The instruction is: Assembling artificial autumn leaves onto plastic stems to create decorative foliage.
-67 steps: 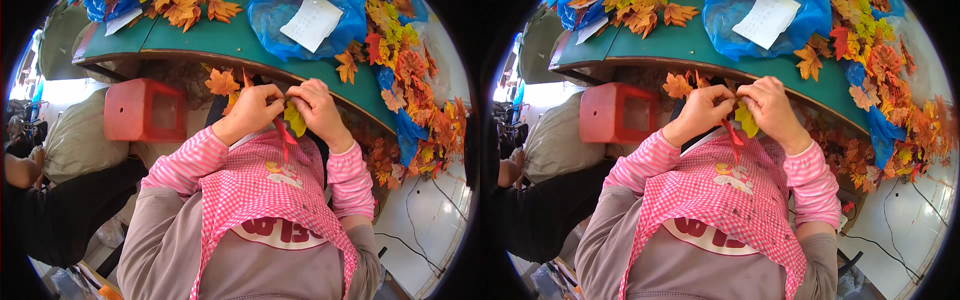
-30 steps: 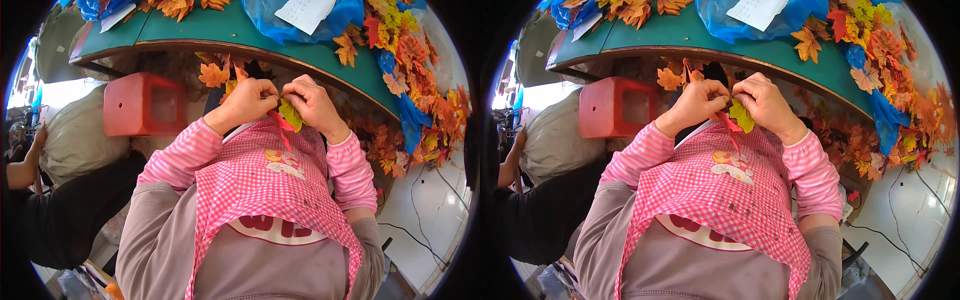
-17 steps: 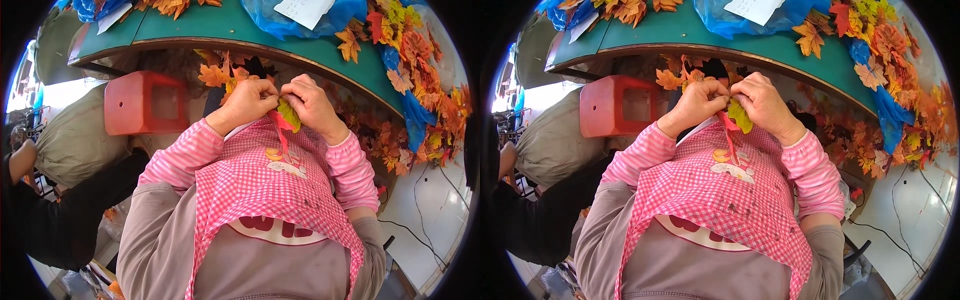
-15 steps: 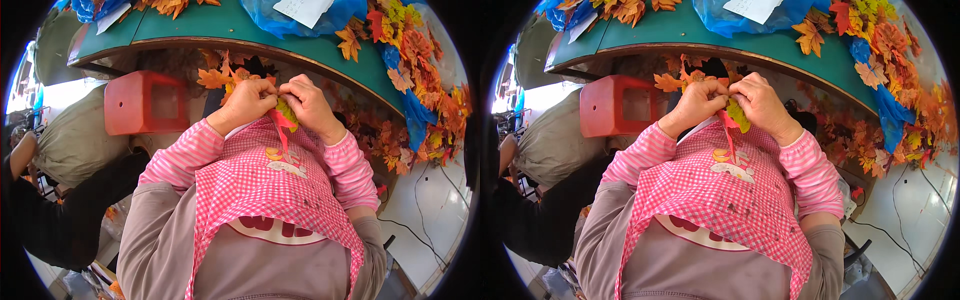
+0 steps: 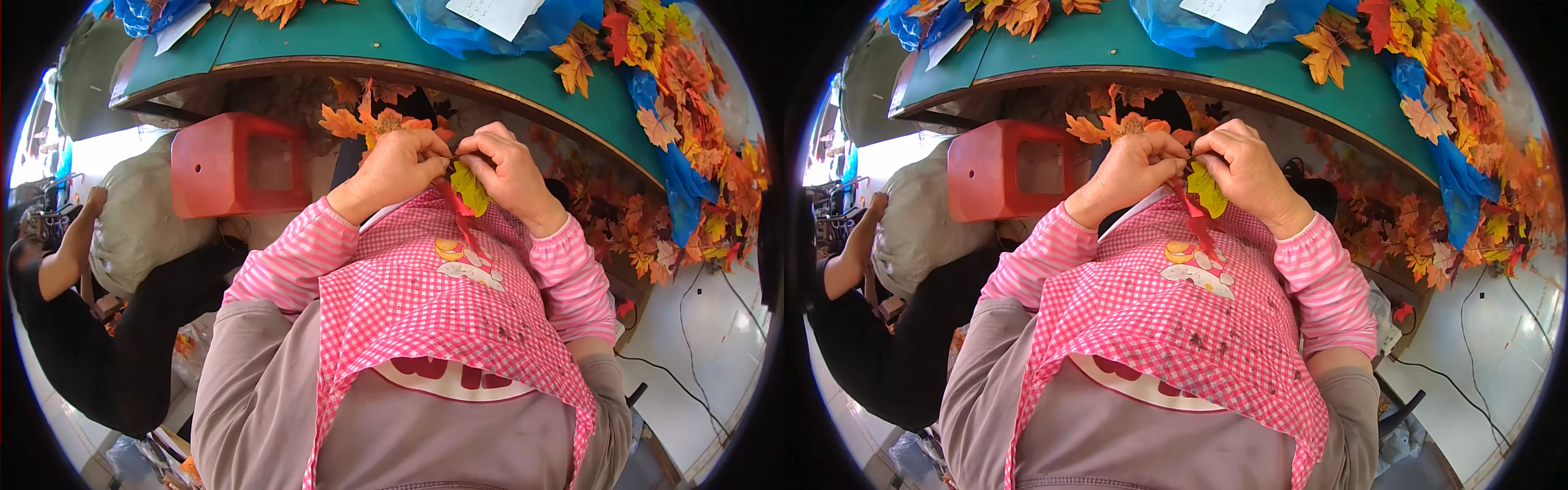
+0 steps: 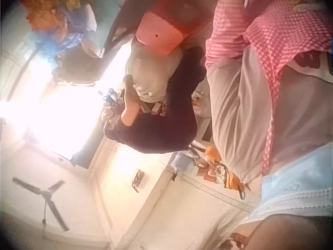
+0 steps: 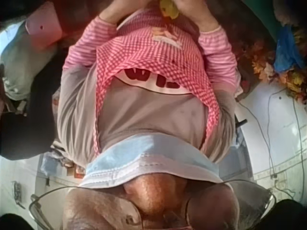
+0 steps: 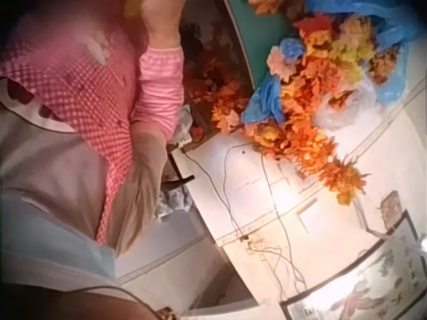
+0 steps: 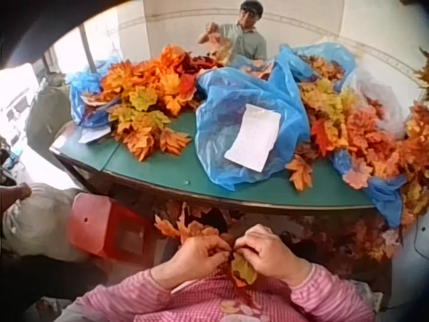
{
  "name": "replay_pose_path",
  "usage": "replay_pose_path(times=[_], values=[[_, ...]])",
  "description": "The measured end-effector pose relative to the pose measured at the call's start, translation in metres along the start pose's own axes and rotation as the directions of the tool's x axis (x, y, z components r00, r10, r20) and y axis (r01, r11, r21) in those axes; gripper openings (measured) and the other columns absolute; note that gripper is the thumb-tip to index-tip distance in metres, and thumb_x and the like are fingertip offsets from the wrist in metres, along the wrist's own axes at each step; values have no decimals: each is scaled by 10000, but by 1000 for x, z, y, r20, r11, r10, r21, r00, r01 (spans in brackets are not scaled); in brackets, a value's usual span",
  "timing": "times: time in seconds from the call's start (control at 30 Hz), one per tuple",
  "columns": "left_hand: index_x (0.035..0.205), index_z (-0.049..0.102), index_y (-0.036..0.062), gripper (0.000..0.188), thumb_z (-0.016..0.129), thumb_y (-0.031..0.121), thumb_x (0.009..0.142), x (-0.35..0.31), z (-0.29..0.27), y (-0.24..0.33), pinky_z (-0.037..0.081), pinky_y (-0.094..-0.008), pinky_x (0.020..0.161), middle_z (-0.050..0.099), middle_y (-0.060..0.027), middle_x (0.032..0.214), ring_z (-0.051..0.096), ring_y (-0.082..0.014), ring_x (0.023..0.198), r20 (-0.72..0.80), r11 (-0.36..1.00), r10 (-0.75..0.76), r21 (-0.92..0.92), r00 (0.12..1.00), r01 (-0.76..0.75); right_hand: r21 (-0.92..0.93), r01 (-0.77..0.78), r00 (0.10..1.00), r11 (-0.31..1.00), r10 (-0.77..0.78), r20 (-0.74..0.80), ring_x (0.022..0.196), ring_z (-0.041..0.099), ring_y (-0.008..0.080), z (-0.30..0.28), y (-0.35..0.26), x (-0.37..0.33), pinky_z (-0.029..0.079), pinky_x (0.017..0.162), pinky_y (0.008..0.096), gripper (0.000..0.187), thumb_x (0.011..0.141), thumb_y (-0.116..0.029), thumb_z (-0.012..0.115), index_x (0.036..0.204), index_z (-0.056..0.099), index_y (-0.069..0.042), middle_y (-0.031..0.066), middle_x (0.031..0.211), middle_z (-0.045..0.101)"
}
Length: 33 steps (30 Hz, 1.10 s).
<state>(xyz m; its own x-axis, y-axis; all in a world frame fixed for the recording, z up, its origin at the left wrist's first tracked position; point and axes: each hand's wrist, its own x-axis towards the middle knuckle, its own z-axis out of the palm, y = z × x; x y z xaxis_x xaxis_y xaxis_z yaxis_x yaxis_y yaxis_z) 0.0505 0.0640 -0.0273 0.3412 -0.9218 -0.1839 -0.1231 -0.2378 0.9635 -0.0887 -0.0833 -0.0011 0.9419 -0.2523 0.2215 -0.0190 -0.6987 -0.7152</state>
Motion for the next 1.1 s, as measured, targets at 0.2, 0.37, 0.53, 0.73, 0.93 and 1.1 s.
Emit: replay_pose_path(times=[0.2,0.37,0.53,0.73,0.93,1.1], values=[[958,631,-46,107,603,-2,864,1,7,-7,549,-250,661,666,-78,823,657,-122,752,-15,1000,23,19,1000,-23,106,-52,999,993,53,-6,859,597,289,8,1,-1,493,747,368,106,796,-23,655,900,634,-21,112,839,639],[1000,605,-20,109,572,13,902,-1,5,-2,546,-243,679,651,-56,836,650,-113,767,2,961,-64,-270,998,62,75,-65,998,995,64,4,836,593,285,3,0,-2,489,734,363,110,808,-40,659,915,637,-27,106,848,640],[1133,549,17,208,541,22,925,3,4,-8,512,-234,746,623,-25,958,616,-84,843,33,956,18,-294,999,-7,95,-55,998,994,57,-21,849,587,282,7,0,-1,486,743,365,105,805,-33,659,906,631,-27,97,833,638],[1234,546,10,318,530,-24,918,3,9,-9,507,-235,811,635,-43,1007,613,-99,923,-29,981,37,-190,999,-41,96,-48,994,994,57,-91,848,589,281,19,0,-1,489,745,366,113,796,-26,656,905,628,-24,107,833,636],[1257,551,66,319,513,1,947,-1,1,1,426,-149,590,596,18,918,509,-14,705,-141,975,144,-148,979,-165,145,-144,956,979,176,-235,847,596,290,30,-11,-9,468,753,384,172,806,-81,658,965,612,-34,104,860,641],[1200,573,20,252,544,64,953,0,-6,-21,492,-222,775,645,-26,1042,590,-72,872,-165,877,59,-463,984,-130,-46,39,989,998,-45,-139,959,556,307,34,-25,-21,407,865,402,247,813,-61,625,1055,579,-38,110,987,612]])
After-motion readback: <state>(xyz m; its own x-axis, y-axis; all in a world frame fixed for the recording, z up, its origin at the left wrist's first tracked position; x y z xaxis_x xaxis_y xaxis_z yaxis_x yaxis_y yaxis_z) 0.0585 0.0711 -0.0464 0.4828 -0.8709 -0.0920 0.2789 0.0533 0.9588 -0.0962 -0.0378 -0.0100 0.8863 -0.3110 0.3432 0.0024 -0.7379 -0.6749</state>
